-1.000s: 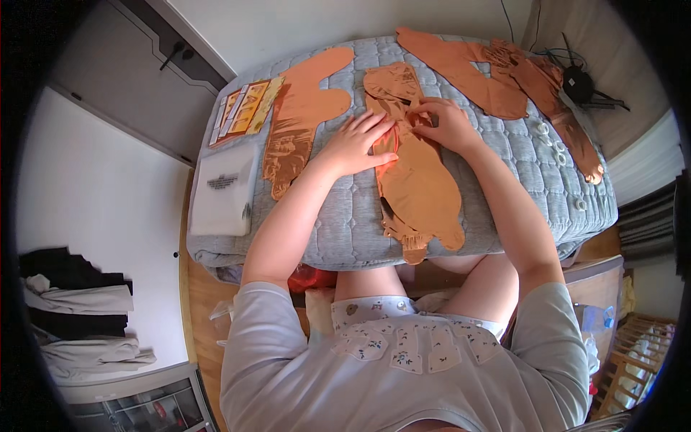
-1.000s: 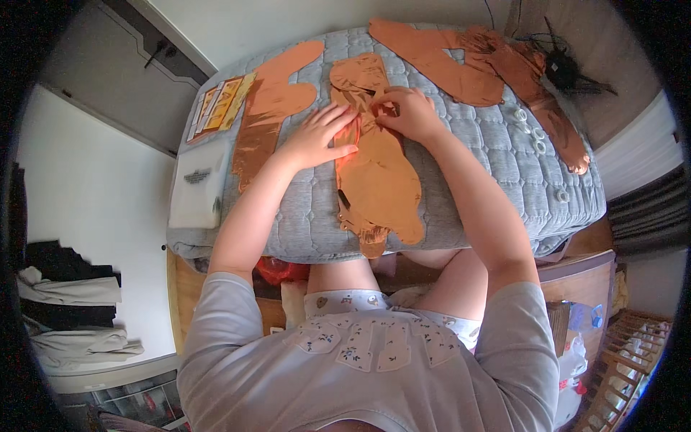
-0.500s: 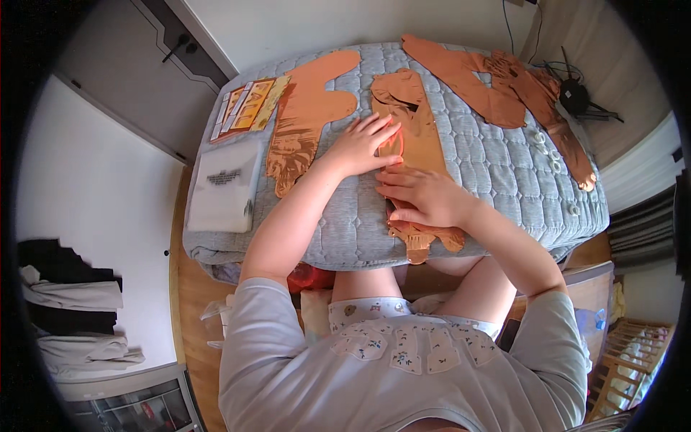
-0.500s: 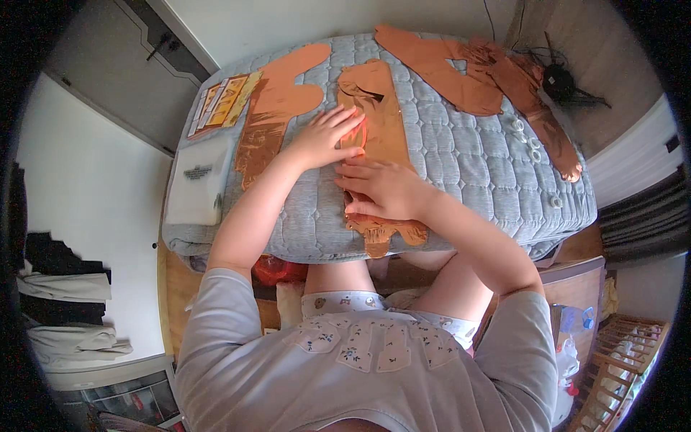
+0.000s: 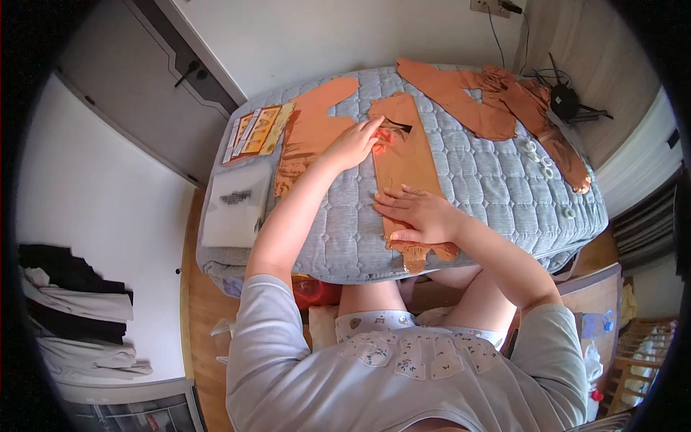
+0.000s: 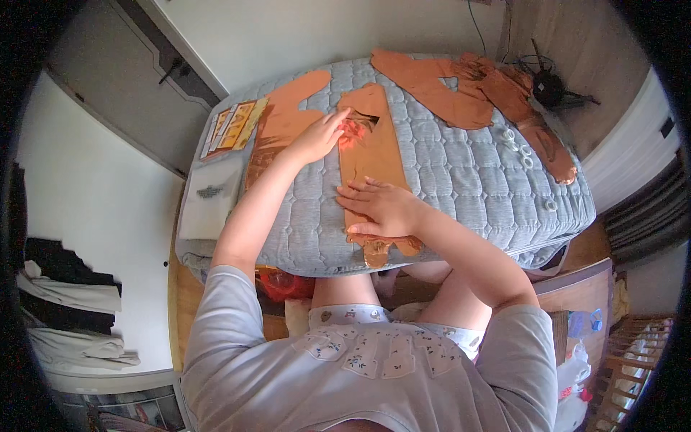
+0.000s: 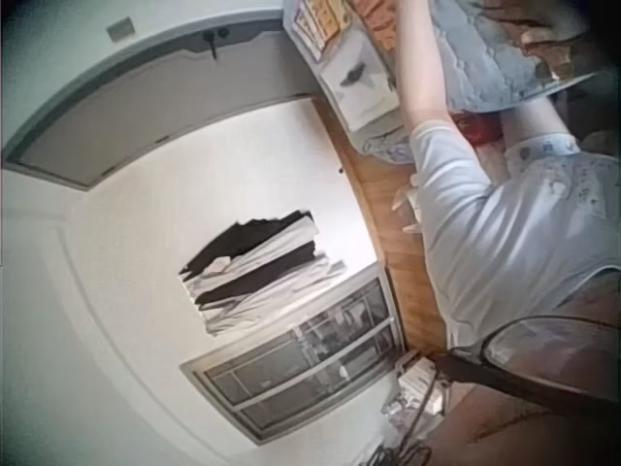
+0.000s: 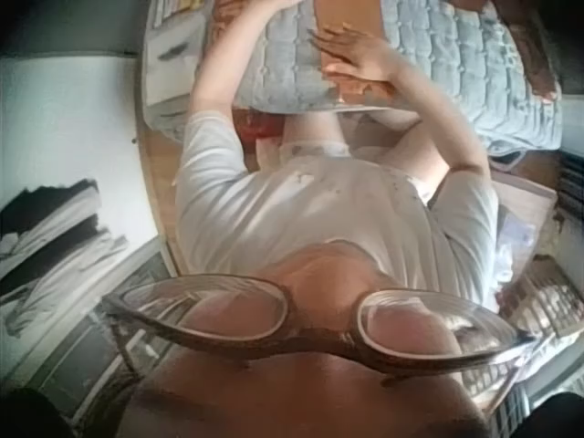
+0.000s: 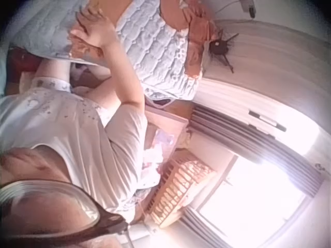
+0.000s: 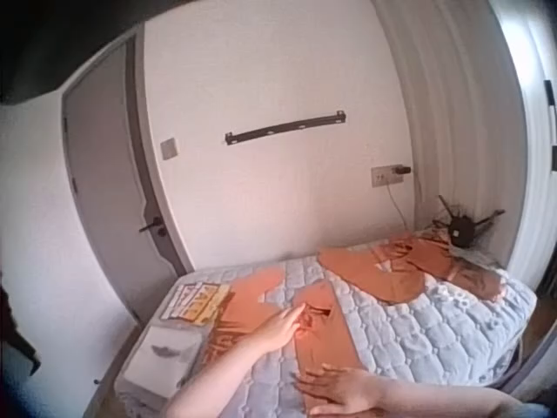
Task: The person flattens and folds foil balloons by hand on a bed, then slides a folded balloon into a plastic packaging sleeve.
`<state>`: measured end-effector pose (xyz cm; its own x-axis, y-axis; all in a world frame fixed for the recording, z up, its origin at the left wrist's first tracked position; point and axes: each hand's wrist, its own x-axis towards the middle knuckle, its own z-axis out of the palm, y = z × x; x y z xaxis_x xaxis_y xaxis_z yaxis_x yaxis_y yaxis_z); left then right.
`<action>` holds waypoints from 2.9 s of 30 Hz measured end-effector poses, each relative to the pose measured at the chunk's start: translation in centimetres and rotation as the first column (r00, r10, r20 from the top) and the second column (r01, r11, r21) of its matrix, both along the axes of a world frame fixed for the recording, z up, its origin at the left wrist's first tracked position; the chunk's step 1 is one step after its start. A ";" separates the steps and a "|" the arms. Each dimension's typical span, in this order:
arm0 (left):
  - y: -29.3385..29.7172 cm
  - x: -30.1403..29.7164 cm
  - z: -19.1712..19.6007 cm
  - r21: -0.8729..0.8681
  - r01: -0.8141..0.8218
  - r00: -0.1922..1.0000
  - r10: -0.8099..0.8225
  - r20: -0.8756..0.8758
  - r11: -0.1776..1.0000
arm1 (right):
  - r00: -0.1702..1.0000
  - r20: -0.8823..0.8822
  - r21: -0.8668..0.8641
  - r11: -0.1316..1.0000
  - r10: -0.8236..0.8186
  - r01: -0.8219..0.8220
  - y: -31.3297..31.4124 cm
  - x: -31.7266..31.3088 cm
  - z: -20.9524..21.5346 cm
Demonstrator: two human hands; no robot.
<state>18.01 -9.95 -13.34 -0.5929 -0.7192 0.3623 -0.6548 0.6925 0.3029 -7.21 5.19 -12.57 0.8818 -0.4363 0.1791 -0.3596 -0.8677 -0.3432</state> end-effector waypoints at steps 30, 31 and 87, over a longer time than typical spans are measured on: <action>4.6 -4.4 -0.2 0.091 0.020 0.965 -0.043 0.258 0.996 | 0.809 0.289 -0.044 0.837 -0.511 0.545 -8.4 -4.8 -0.2; 4.6 -4.1 -0.4 0.092 0.013 0.965 -0.036 0.259 0.996 | 0.830 0.244 -0.060 0.846 -0.503 0.530 -8.5 -4.5 -0.4; -0.9 0.6 0.7 -0.132 -0.066 0.964 0.098 0.248 0.989 | 0.996 -0.004 -0.059 0.995 -0.085 0.084 0.0 -0.2 -1.1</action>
